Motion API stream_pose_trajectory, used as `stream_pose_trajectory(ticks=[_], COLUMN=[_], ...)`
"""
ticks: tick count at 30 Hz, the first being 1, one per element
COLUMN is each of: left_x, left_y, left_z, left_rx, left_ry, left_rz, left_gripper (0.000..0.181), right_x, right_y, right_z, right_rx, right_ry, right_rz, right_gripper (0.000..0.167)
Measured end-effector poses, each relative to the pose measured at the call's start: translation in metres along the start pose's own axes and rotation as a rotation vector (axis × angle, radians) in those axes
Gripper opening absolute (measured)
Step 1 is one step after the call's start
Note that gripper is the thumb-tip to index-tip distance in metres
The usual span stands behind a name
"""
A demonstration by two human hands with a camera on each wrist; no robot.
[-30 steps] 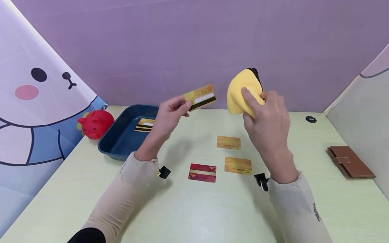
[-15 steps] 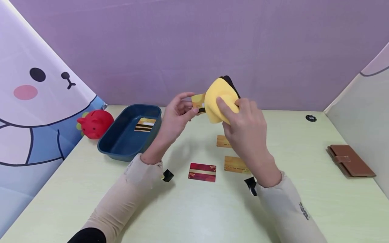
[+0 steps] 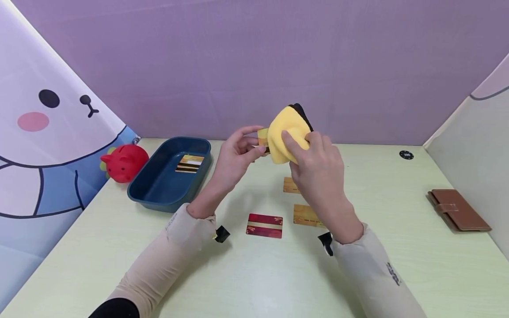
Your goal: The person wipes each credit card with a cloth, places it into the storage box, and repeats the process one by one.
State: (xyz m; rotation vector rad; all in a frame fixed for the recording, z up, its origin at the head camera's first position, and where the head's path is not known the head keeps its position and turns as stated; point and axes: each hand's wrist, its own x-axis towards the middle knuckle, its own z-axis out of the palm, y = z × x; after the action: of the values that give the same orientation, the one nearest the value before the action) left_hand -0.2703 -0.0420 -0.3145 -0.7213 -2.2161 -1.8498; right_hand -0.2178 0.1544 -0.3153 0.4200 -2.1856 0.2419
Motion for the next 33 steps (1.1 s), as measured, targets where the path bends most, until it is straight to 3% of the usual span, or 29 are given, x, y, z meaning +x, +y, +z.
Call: stream_pose_trajectory(ticks=[9, 16, 23, 33], left_x=[0.005, 0.008, 0.008, 0.002], left_y=[0.003, 0.007, 0.001, -0.001], left_z=[-0.013, -0.021, -0.015, -0.003], left_rx=[-0.075, -0.106, -0.043, 0.054], left_ry=[-0.003, 0.042, 0.071, 0.014], left_rz=[-0.029, -0.046, -0.047, -0.053], left_gripper=[0.044, 0.044, 0.041, 0.043], right_x=[0.002, 0.003, 0.005, 0.000], right_y=[0.023, 0.037, 0.020, 0.001], right_z=[-0.003, -0.011, -0.014, 0.001], right_rx=[0.001, 0.012, 0.046, 0.047], right_ry=[0.015, 0.042, 0.077, 0.034], right_rz=[0.126, 0.205, 0.098, 0.007], right_gripper=[0.049, 0.052, 0.051, 0.048])
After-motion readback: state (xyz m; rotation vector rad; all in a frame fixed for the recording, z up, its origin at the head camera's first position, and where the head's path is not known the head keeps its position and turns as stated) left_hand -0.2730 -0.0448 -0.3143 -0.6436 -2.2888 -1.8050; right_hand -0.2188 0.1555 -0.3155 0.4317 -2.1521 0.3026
